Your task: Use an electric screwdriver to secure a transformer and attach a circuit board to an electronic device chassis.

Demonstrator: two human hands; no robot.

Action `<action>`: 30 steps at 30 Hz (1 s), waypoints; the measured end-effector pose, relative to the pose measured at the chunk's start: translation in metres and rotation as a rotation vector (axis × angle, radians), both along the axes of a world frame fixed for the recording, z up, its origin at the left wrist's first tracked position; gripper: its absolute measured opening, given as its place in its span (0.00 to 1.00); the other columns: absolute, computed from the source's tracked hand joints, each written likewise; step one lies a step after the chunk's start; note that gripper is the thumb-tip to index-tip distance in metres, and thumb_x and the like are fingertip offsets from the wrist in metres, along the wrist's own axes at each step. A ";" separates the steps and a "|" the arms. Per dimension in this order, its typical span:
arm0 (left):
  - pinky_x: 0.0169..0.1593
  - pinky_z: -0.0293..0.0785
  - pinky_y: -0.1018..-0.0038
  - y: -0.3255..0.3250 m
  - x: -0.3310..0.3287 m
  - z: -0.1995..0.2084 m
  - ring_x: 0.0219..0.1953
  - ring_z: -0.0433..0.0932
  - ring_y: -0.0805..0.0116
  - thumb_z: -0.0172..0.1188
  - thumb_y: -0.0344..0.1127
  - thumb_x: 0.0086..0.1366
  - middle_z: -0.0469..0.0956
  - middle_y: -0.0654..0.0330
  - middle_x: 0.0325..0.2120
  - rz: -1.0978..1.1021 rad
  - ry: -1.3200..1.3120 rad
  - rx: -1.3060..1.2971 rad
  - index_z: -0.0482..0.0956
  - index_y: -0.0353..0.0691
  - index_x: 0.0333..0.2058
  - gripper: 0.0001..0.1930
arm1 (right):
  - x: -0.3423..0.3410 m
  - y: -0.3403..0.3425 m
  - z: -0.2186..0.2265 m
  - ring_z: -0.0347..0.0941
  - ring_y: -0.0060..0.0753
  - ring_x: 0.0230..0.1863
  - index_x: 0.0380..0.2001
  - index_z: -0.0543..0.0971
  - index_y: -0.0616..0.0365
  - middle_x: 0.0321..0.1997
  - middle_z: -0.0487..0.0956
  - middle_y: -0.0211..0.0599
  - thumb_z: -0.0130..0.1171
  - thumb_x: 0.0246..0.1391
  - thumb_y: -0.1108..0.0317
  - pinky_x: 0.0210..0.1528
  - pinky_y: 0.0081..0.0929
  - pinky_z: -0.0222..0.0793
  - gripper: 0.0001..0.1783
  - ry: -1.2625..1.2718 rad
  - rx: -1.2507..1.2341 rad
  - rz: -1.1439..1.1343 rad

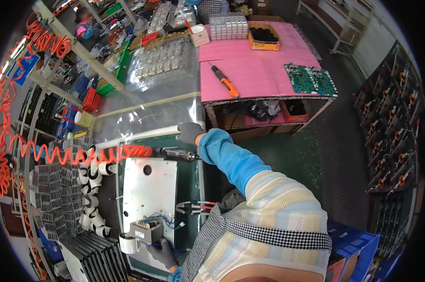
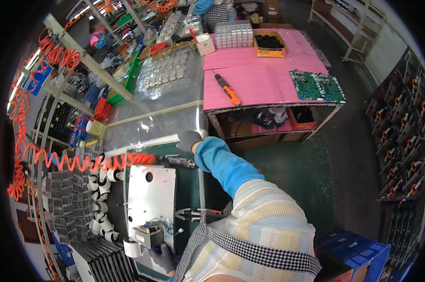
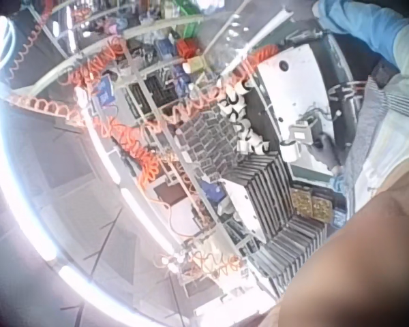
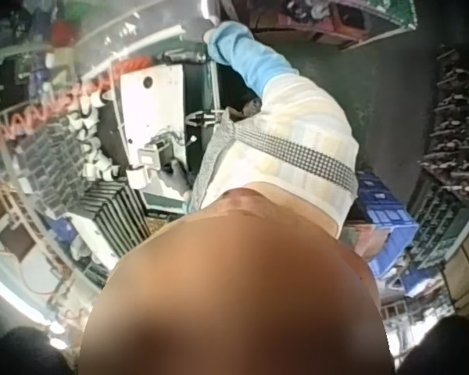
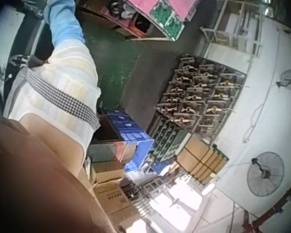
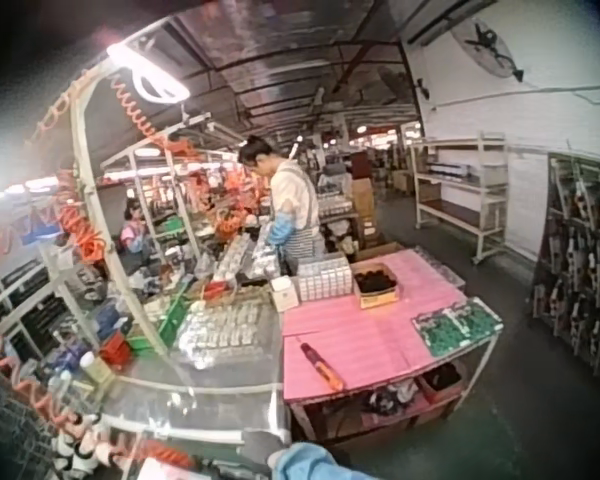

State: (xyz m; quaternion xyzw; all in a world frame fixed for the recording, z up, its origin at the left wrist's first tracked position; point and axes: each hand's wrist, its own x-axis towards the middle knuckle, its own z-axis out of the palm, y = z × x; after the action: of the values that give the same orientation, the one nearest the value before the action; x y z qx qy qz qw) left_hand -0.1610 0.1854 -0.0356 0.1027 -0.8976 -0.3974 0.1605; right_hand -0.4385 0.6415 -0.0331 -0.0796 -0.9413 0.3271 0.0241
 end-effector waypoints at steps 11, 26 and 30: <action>0.60 0.65 0.56 0.115 -0.011 0.158 0.54 0.70 0.44 0.72 0.46 0.54 0.72 0.39 0.51 0.111 -0.080 -0.516 0.67 0.26 0.57 0.39 | 0.129 0.433 -0.029 0.70 0.57 0.55 0.54 0.73 0.60 0.53 0.72 0.55 0.62 0.48 0.56 0.55 0.48 0.71 0.31 0.133 0.241 -1.167; 0.65 0.60 0.59 0.202 -0.054 0.143 0.61 0.67 0.50 0.57 0.27 0.65 0.70 0.46 0.58 0.076 0.168 -0.133 0.71 0.30 0.55 0.20 | 0.168 0.508 -0.004 0.79 0.58 0.45 0.40 0.79 0.59 0.41 0.82 0.52 0.52 0.58 0.55 0.45 0.52 0.72 0.18 0.036 0.388 -1.115; 0.56 0.71 0.71 0.224 -0.059 0.131 0.51 0.76 0.65 0.57 0.28 0.67 0.77 0.52 0.50 -0.092 0.064 0.320 0.73 0.31 0.54 0.17 | 0.152 0.434 0.037 0.79 0.41 0.33 0.38 0.80 0.61 0.33 0.82 0.45 0.57 0.57 0.58 0.37 0.40 0.72 0.16 0.566 0.075 -0.917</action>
State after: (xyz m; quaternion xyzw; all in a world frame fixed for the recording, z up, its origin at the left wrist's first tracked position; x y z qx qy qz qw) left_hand -0.2203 0.4092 0.0957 0.0730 -0.8211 -0.5452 0.1520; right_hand -0.2867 1.0753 0.0043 -0.3902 -0.7776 0.2580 0.4201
